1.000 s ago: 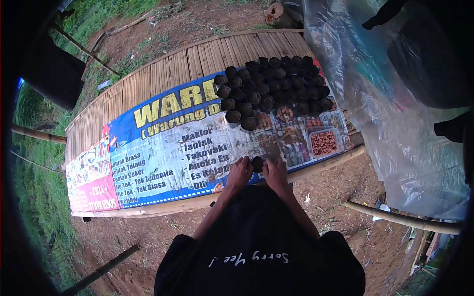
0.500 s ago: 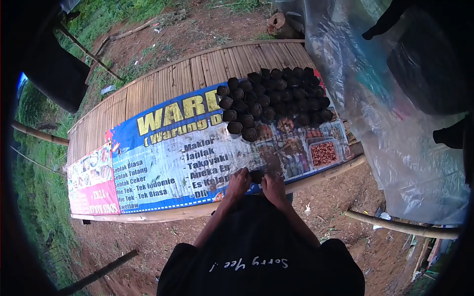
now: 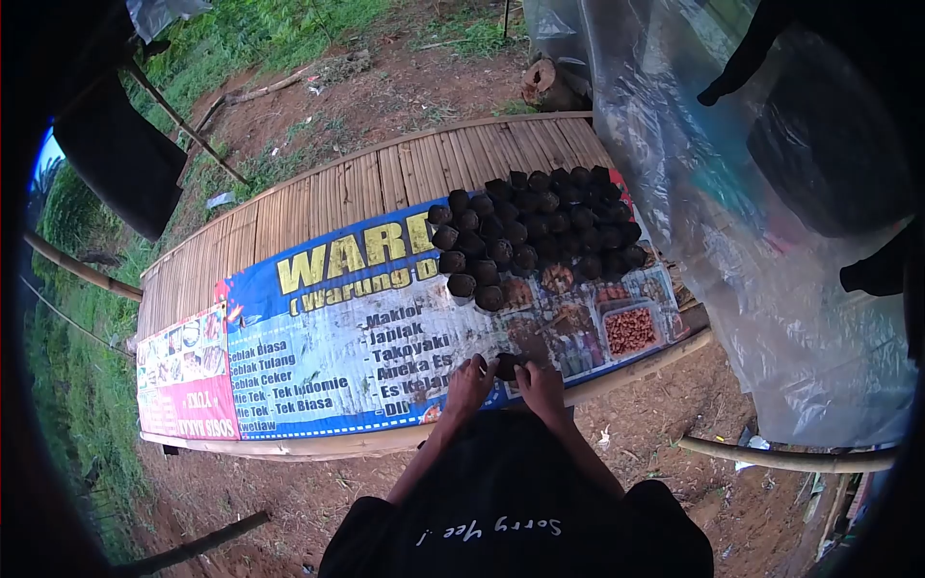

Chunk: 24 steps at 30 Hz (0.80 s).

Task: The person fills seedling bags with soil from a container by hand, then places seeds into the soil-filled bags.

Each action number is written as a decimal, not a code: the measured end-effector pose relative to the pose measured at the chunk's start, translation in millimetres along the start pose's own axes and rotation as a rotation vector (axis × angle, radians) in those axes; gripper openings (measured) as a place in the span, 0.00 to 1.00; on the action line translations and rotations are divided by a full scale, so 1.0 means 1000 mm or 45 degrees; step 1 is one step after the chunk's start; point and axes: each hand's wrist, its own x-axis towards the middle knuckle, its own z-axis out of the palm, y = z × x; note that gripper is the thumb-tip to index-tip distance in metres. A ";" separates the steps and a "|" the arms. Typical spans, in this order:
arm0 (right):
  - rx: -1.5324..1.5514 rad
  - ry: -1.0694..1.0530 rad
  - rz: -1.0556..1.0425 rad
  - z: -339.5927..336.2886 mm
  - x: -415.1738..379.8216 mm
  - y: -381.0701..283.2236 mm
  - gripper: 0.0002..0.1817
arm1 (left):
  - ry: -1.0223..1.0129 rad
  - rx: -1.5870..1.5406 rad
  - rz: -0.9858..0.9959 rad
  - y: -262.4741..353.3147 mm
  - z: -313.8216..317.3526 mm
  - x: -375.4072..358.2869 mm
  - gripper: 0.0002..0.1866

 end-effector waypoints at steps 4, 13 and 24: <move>-0.159 0.110 -0.113 -0.004 0.014 0.004 0.18 | -0.132 0.042 -0.077 -0.001 0.005 -0.009 0.18; -0.236 -0.016 -0.405 0.001 0.026 0.008 0.14 | -0.055 -0.025 0.116 -0.003 0.008 -0.004 0.11; -0.050 0.048 -0.183 -0.001 0.012 -0.002 0.10 | -0.087 -0.067 0.192 -0.008 0.003 0.019 0.08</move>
